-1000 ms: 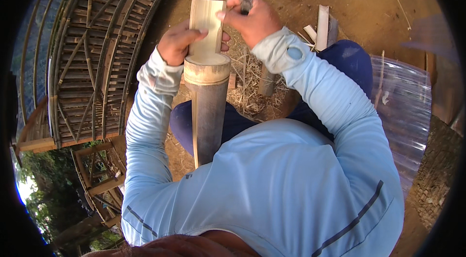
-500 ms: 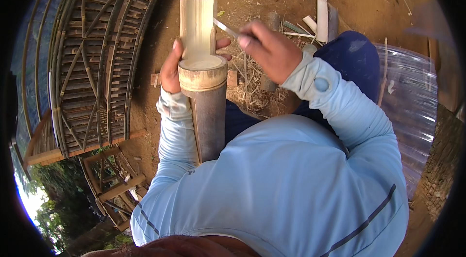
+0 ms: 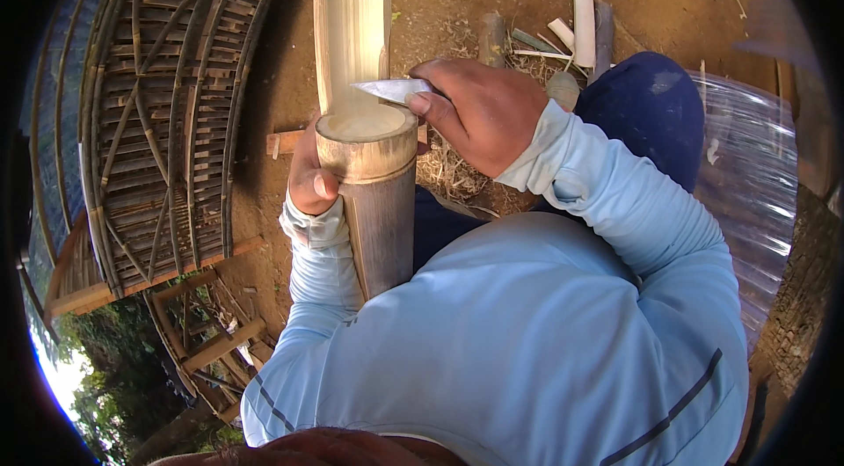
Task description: The person holds a split bamboo segment and uses a small knife to shave and smooth the inner surface. The person repeatedly rotates the bamboo and scrapes away thin layers of material, producing fine shavings that fall to the ground.
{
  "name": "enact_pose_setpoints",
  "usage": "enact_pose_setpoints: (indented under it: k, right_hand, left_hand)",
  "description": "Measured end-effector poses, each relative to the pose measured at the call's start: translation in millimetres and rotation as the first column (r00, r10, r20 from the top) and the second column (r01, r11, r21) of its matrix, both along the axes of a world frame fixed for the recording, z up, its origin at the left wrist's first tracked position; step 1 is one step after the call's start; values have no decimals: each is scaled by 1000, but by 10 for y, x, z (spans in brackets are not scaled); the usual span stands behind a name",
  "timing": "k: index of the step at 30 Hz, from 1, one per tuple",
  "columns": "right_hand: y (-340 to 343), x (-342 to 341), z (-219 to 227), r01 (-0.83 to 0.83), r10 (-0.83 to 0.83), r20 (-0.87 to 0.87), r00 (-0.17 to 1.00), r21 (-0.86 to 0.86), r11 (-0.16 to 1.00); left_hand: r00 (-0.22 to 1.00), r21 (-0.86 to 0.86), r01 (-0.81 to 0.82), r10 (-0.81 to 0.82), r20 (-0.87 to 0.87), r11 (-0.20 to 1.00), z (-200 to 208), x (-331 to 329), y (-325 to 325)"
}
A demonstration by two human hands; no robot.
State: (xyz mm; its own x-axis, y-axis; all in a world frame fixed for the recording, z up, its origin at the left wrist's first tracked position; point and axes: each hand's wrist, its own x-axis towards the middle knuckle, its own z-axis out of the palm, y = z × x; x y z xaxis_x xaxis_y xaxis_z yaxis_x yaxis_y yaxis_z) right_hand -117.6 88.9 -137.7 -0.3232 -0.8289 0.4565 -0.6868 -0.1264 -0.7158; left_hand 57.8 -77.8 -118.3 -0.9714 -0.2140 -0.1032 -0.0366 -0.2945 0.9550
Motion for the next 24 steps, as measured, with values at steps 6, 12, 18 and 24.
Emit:
enact_pose_setpoints:
  k: [6,12,18,24]
  right_hand:
    - [-109,37,-82,66,-66,-40,997,7,998]
    - [-189,29,-101,87,-84,-92,992,22,996]
    - [-235,-18,-112,90,-85,-95,992,52,995]
    - [-190,-10,-96,13,-11,-30,1000,60,998]
  left_hand:
    - [998,70,-54,51,39,996,84,-4,99]
    - [995,0,-93,93,39,996,71,34,93]
    - [992,-8,-113,113,61,994,111,37,102]
    - [991,-1,-116,116,69,993,138,20,122]
